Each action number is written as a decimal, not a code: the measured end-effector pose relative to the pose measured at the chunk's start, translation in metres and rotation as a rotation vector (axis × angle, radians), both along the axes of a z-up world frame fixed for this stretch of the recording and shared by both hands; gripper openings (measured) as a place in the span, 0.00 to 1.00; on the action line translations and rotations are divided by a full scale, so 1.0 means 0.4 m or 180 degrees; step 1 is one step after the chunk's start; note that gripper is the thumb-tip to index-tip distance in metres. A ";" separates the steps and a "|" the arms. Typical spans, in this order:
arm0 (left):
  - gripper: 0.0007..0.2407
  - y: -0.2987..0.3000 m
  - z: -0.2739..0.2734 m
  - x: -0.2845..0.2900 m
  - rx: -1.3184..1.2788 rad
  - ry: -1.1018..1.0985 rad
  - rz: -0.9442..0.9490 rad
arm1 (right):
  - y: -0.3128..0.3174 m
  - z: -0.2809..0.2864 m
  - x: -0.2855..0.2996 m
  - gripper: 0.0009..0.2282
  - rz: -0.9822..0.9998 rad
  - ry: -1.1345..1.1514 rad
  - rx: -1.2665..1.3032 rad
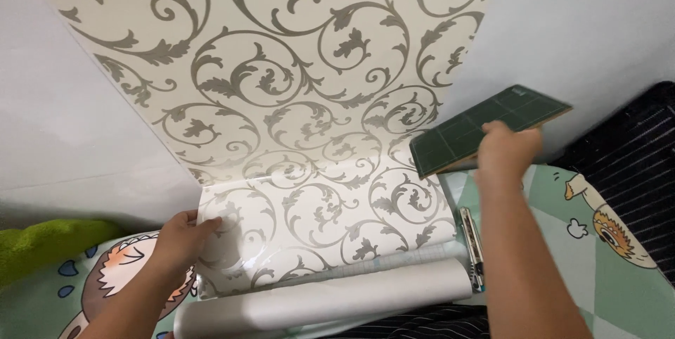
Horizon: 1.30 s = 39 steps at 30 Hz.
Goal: Applying a section of patterned wallpaper to a wall and smoothing it out using hands and a scraper tool.
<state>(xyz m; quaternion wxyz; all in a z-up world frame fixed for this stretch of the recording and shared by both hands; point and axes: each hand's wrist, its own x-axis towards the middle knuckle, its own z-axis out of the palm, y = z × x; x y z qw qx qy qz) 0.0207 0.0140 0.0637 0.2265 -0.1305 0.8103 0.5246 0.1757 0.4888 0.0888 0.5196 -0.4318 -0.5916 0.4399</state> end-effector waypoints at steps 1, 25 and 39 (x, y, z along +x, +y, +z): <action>0.19 -0.001 0.001 -0.002 -0.0002 -0.0002 0.0012 | -0.001 0.012 -0.003 0.11 0.0012 -0.0002 -0.0002; 0.23 0.008 -0.011 -0.011 -0.0192 0.0056 -0.0029 | -0.055 0.038 -0.004 0.14 0.0052 -0.0023 0.0091; 0.22 0.008 -0.010 -0.010 -0.0210 0.0037 -0.0062 | -0.003 0.015 0.005 0.13 -0.0039 -0.0070 0.0353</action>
